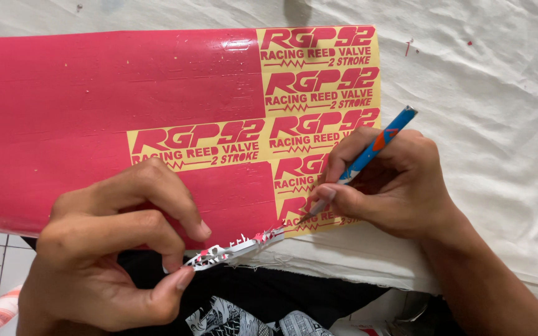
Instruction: The person uses a blue craft knife to carefully cut and remove the excess red vinyl around the text on a sticker sheet. They peel away the small cut pieces by hand and place them into a pile on the white cloth. The person then smooths the remaining sticker sheet with their hands.
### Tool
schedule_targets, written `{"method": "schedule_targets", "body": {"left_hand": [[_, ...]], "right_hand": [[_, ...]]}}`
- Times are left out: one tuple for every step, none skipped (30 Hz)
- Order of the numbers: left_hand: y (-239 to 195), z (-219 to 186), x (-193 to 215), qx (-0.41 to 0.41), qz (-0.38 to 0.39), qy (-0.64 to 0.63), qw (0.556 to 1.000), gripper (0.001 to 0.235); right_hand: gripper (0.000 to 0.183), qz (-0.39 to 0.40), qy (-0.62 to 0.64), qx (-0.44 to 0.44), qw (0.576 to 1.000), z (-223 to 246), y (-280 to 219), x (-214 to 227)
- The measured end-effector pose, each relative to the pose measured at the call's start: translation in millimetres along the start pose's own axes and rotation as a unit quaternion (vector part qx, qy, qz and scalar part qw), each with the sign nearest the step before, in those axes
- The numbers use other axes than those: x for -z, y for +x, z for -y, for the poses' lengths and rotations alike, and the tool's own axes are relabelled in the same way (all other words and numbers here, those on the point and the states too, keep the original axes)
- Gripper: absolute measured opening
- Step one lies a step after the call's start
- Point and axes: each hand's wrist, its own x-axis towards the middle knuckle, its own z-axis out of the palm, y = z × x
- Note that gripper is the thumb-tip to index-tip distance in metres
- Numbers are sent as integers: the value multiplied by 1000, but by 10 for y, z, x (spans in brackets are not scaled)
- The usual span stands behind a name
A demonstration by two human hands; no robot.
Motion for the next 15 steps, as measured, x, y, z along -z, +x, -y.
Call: {"method": "schedule_targets", "body": {"left_hand": [[-4, 13, 3, -6, -2, -7, 1000, 20], [-6, 16, 2, -6, -2, -7, 1000, 20], [-8, 19, 2, -10, -13, -9, 1000, 20], [-8, 23, 2, -14, -24, -11, 1000, 19], [-30, 53, -2, -14, -25, -11, 1000, 19], [-49, 84, -6, -23, -49, -2, 999, 17], [-68, 116, -9, -33, -74, 7, 997, 16], [-80, 127, -13, -33, -75, 7, 997, 16], [-94, 137, -17, -30, -89, 14, 995, 15], [-106, 147, -20, -28, -103, 21, 994, 14], [-118, 157, -30, -28, -104, 21, 994, 14], [-129, 165, -41, -24, -123, 24, 992, 14], [-140, 170, -52, -20, -142, 27, 989, 15], [-162, 188, -60, -22, -142, 27, 989, 15], [-182, 202, -69, -17, -169, 18, 985, 16]], "right_hand": [[15, -3, 18, -8, 1000, -9, -8, 1], [15, -3, 18, -8, 1000, -16, -13, 2], [15, -4, 34, -13, 999, -23, -17, 2], [14, -5, 50, -18, 999, -30, -20, 3], [14, -5, 49, -18, 999, -25, -19, -1], [14, -6, 57, -22, 998, -19, -16, -4], [14, -7, 64, -26, 998, -13, -13, -7], [14, -6, 64, -25, 998, -11, -12, -6], [14, -8, 64, -27, 998, -7, -12, -5], [15, -9, 63, -28, 998, -5, -9, -4], [15, -9, 63, -27, 998, -25, -13, 8], [14, -15, 70, -34, 997, -44, -19, 20], [15, -21, 76, -41, 996, -60, -25, 33], [15, -21, 75, -39, 996, -70, -22, 43], [15, -27, 84, -44, 995, -76, -21, 55]]}}
